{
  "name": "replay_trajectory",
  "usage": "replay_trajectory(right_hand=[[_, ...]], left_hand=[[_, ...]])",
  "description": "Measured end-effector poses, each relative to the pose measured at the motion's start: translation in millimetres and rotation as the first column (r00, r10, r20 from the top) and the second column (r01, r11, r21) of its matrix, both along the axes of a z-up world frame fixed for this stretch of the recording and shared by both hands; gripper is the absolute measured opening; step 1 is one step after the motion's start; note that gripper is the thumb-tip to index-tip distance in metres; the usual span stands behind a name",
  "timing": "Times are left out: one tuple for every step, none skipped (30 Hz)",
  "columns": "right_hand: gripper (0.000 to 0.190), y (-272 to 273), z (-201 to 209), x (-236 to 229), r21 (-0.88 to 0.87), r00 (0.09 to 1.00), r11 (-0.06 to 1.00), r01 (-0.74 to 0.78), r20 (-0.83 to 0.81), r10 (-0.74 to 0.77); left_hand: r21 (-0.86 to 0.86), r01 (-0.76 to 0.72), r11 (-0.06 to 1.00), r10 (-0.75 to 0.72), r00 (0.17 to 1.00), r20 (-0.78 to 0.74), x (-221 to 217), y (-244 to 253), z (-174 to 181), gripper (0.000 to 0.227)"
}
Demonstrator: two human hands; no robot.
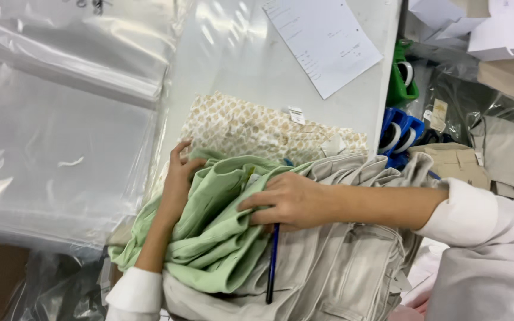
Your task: The person writes data on a paper form using a pen, handles several pairs of shorts and pants to check their tags, and uses a tagging gun to attach plastic fasteners to the garments.
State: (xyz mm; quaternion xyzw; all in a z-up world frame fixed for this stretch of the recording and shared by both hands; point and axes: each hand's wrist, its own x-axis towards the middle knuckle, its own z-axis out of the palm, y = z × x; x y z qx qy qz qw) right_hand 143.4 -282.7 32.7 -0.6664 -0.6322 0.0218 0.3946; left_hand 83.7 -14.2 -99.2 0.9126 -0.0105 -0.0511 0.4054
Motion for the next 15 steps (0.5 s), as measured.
replay_trajectory(right_hand=[[0.04, 1, 13, 13, -0.007, 0.999, 1.0, 0.005, 0.039, -0.004], [0.033, 2, 25, 25, -0.014, 0.997, 1.0, 0.005, 0.072, -0.004], [0.033, -13, 30, 53, -0.013, 0.997, 1.0, 0.019, 0.071, -0.018], [0.026, -29, 35, 82, 0.006, 0.99, 0.99, 0.141, -0.02, -0.141], [0.019, -44, 39, 111, 0.013, 0.959, 0.965, 0.262, -0.113, -0.259], [0.019, -67, 47, 137, 0.013, 0.958, 0.964, 0.265, -0.116, -0.262], [0.052, -89, 53, 163, -0.049, 0.921, 0.927, 0.371, -0.108, -0.374], [0.089, -111, 60, 191, -0.11, 0.873, 0.876, 0.469, -0.092, -0.479], [0.089, -130, 41, 207, -0.108, 0.873, 0.876, 0.469, -0.093, -0.479], [0.089, -151, 22, 223, -0.163, 0.791, 0.81, 0.564, -0.176, -0.586], [0.09, -171, 3, 240, -0.227, 0.688, 0.732, 0.642, -0.25, -0.681], [0.09, -176, -20, 243, -0.228, 0.683, 0.729, 0.646, -0.253, -0.685], [0.078, -182, -44, 246, -0.351, 0.408, 0.608, 0.713, -0.498, -0.766], [0.067, -186, -68, 249, -0.496, 0.065, 0.494, 0.714, -0.655, -0.753], [0.067, -192, -98, 251, -0.497, 0.059, 0.49, 0.716, -0.656, -0.752]], left_hand=[[-0.102, 0.014, 0.995, -0.015, 1.0, -0.015, 4, 3, 0, 0.023], [-0.203, 0.021, 0.979, -0.028, 0.999, -0.036, 4, 7, 0, 0.021], [-0.203, 0.033, 0.979, -0.042, 0.998, -0.037, 7, 11, 2, 0.021], [-0.345, 0.062, 0.937, -0.099, 0.991, -0.092, 9, 15, 4, 0.02], [-0.48, 0.077, 0.874, -0.163, 0.977, -0.139, 11, 19, 7, 0.02], [-0.479, 0.078, 0.874, -0.165, 0.976, -0.142, 21, 25, 17, 0.02], [-0.54, -0.003, 0.842, -0.223, 0.908, -0.353, 31, 30, 26, 0.022], [-0.577, -0.099, 0.811, -0.286, 0.793, -0.538, 42, 36, 35, 0.026], [-0.575, -0.099, 0.812, -0.285, 0.793, -0.538, 63, 31, 56, 0.026], [-0.473, -0.046, 0.88, -0.294, 0.729, -0.618, 85, 26, 78, 0.045], [-0.368, 0.021, 0.93, -0.289, 0.659, -0.694, 108, 20, 99, 0.065], [-0.367, 0.025, 0.93, -0.292, 0.656, -0.696, 130, 7, 103, 0.065], [-0.248, 0.148, 0.957, -0.289, 0.5, -0.817, 151, -6, 106, 0.073], [-0.144, 0.289, 0.947, -0.241, 0.335, -0.911, 173, -19, 108, 0.081], [-0.143, 0.294, 0.945, -0.242, 0.332, -0.912, 190, -34, 112, 0.081]])
